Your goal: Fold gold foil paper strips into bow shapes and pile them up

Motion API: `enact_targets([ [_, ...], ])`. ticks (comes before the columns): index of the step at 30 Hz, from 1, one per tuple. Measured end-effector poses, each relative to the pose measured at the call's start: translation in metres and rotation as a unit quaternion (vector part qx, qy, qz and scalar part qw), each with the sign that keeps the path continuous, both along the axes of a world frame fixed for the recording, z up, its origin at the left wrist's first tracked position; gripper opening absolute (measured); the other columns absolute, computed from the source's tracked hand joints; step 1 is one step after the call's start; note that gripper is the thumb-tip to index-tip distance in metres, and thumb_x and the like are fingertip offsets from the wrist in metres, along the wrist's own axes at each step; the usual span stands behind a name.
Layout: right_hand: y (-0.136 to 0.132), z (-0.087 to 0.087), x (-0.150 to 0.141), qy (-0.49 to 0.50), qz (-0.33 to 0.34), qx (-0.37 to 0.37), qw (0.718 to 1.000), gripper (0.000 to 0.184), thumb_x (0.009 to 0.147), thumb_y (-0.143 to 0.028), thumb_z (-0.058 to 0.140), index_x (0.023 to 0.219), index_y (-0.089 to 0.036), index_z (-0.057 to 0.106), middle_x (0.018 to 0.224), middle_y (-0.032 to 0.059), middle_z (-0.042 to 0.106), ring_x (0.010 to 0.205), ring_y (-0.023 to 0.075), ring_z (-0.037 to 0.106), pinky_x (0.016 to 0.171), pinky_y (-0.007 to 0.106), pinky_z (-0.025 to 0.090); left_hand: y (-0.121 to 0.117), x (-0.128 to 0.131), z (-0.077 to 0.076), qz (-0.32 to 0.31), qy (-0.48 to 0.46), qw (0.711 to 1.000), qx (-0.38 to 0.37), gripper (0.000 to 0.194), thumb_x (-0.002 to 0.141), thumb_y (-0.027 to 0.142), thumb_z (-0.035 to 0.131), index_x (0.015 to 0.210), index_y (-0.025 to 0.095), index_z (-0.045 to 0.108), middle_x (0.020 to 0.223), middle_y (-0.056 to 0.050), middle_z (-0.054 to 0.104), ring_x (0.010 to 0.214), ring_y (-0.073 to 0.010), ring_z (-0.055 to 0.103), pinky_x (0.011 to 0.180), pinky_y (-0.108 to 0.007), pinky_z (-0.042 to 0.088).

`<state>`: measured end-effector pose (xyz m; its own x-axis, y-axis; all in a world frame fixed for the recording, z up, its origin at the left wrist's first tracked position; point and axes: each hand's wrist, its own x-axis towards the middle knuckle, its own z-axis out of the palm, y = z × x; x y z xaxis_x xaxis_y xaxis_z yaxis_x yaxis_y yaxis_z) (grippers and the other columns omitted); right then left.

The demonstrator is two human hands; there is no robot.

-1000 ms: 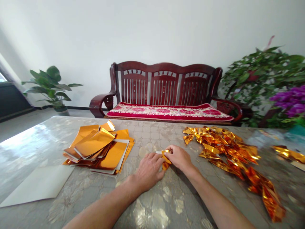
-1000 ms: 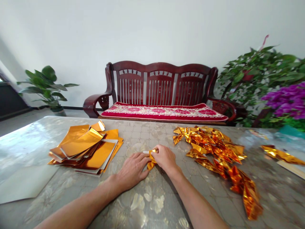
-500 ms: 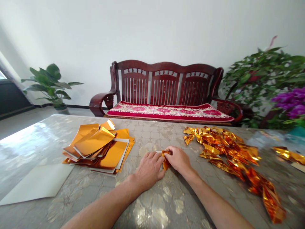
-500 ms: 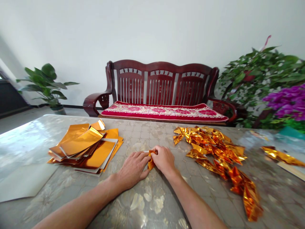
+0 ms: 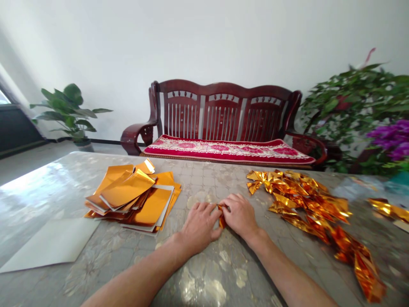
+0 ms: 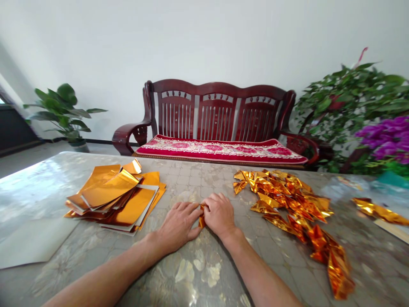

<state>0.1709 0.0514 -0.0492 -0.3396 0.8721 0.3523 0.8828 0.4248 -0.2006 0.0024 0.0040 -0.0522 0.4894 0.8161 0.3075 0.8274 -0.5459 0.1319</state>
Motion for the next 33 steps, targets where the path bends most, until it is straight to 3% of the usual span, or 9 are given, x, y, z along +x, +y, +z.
enact_targets([
  [18, -0.006, 0.009, 0.001, -0.09, 0.077, 0.028, 0.993, 0.02, 0.088, -0.017, 0.054, 0.086, -0.023, 0.073, 0.087, 0.0061, 0.065, 0.091, 0.0208, 0.052, 0.079, 0.032, 0.034, 0.002, -0.001, -0.004, 0.008, 0.01, 1.0, 0.014, 0.032, 0.09, 0.04, 0.058, 0.119, 0.026, 0.056, 0.12, -0.004, 0.061, 0.111, -0.0251, 0.055, 0.095, -0.042, 0.043],
  [23, -0.005, 0.004, 0.001, -0.051, 0.026, -0.009, 0.998, 0.024, 0.087, -0.016, 0.052, 0.083, -0.025, 0.074, 0.08, 0.0029, 0.064, 0.081, 0.0167, 0.057, 0.07, 0.028, 0.034, -0.004, 0.005, 0.0, 0.007, 0.024, 0.998, 0.062, 0.027, 0.089, 0.032, 0.061, 0.114, 0.023, 0.058, 0.132, -0.007, 0.055, 0.121, -0.0271, 0.049, 0.099, -0.042, 0.042],
  [28, -0.001, -0.001, 0.001, 0.037, -0.014, -0.063, 0.997, 0.024, 0.085, -0.019, 0.053, 0.097, -0.027, 0.072, 0.091, 0.0007, 0.068, 0.084, 0.0155, 0.061, 0.067, 0.025, 0.035, -0.012, 0.011, 0.004, 0.033, 0.017, 0.995, 0.092, 0.021, 0.093, 0.022, 0.054, 0.114, 0.024, 0.056, 0.123, -0.006, 0.058, 0.106, -0.0239, 0.054, 0.087, -0.039, 0.046],
  [33, 0.006, -0.004, 0.002, 0.087, -0.068, -0.105, 0.988, 0.042, 0.079, -0.013, 0.054, 0.119, -0.024, 0.061, 0.086, -0.0009, 0.068, 0.076, 0.0146, 0.06, 0.065, 0.025, 0.034, -0.01, 0.01, -0.002, -0.051, 0.055, 0.995, 0.067, 0.005, 0.095, 0.023, 0.054, 0.096, 0.02, 0.059, 0.099, -0.004, 0.062, 0.093, -0.0216, 0.055, 0.08, -0.036, 0.045],
])
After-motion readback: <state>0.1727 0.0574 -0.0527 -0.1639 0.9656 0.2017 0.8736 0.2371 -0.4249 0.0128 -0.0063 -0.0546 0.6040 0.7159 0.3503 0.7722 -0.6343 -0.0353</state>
